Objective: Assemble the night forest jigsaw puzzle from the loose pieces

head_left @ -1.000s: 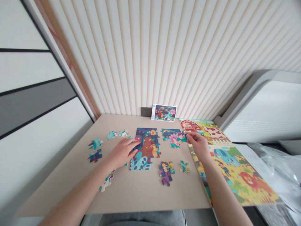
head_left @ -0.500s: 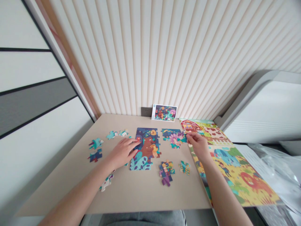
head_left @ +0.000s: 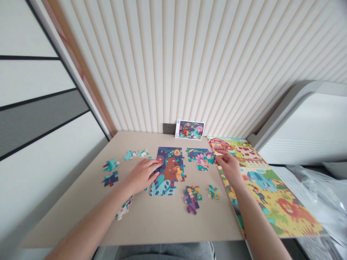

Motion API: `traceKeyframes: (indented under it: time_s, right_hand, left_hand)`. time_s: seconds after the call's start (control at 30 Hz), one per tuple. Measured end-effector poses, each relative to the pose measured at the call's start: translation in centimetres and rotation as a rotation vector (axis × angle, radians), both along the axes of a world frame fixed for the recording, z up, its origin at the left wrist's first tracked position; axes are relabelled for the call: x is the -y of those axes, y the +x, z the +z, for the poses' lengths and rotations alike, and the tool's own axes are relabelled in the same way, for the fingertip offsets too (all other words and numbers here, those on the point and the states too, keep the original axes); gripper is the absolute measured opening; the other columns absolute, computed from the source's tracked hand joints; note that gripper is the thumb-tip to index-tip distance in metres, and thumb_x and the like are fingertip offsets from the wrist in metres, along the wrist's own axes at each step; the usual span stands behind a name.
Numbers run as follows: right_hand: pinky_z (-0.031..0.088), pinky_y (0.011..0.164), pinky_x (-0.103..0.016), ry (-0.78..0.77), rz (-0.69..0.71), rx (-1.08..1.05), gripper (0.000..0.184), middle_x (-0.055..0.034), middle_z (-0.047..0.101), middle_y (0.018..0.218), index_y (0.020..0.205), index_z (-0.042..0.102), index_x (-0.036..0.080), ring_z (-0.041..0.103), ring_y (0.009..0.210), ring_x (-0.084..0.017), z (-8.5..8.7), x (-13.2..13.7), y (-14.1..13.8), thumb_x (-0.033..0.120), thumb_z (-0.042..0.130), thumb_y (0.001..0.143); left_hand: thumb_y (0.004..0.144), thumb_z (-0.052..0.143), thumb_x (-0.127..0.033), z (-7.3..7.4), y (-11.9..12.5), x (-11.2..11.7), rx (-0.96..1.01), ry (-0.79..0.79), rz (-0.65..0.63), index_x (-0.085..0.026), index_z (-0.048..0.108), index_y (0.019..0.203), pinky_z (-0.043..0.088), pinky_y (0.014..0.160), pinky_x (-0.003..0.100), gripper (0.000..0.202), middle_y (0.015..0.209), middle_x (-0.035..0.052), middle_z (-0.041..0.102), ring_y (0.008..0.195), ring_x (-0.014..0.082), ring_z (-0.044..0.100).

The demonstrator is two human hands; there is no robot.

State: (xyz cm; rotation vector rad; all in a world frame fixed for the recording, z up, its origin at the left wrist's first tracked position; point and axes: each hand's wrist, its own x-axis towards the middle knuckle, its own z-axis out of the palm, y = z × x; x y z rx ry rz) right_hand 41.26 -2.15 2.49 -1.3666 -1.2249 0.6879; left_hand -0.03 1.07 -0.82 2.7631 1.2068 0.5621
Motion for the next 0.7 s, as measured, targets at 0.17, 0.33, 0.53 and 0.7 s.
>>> traceKeyframes:
  time_s: [0.17, 0.33, 0.53, 0.7]
  right_hand:
    - [0.056, 0.075, -0.036, -0.017, 0.022, -0.026, 0.064, 0.002, 0.067, 0.079, 0.141, 0.055, 0.023, 0.073, 0.076, -0.021, -0.04, 0.21, -0.27, 0.044, 0.075, 0.084]
    - [0.057, 0.081, -0.037, -0.024, 0.035, -0.036, 0.067, 0.003, 0.065, 0.082, 0.146, 0.055, 0.025, 0.074, 0.08, -0.021, -0.32, 0.18, -0.19, 0.042, 0.074, 0.084]
    - [0.058, 0.086, -0.04, -0.047, 0.017, -0.014, 0.058, -0.0016, 0.071, 0.086, 0.138, 0.066, 0.023, 0.075, 0.085, -0.023, -0.24, 0.13, -0.14, 0.047, 0.073, 0.085]
    - [0.058, 0.083, -0.039, -0.023, -0.001, -0.018, 0.055, -0.0025, 0.071, 0.087, 0.134, 0.069, 0.024, 0.075, 0.088, -0.025, -0.49, -0.02, -0.02, 0.049, 0.075, 0.085]
  left_hand:
    - [0.103, 0.05, -0.038, -0.06, -0.03, 0.01, 0.012, 0.012, -0.007, -0.029, 0.064, 0.139, 0.045, 0.112, 0.05, 0.039, 0.136, 0.0084, 0.065, 0.124, 0.0285, 0.058]
    - [0.103, 0.051, -0.038, -0.08, -0.06, 0.02, 0.016, -0.009, -0.004, -0.029, 0.064, 0.139, 0.044, 0.112, 0.05, 0.039, 0.136, 0.0087, 0.065, 0.125, 0.029, 0.058]
    - [0.103, 0.051, -0.039, -0.21, -0.07, -0.04, 0.047, -0.005, -0.009, -0.029, 0.064, 0.139, 0.045, 0.112, 0.05, 0.04, 0.134, 0.0092, 0.065, 0.124, 0.0289, 0.059]
    - [0.103, 0.05, -0.038, -0.14, -0.06, 0.0, 0.02, -0.002, -0.008, -0.029, 0.064, 0.139, 0.045, 0.112, 0.05, 0.04, 0.135, 0.0089, 0.065, 0.124, 0.0289, 0.058]
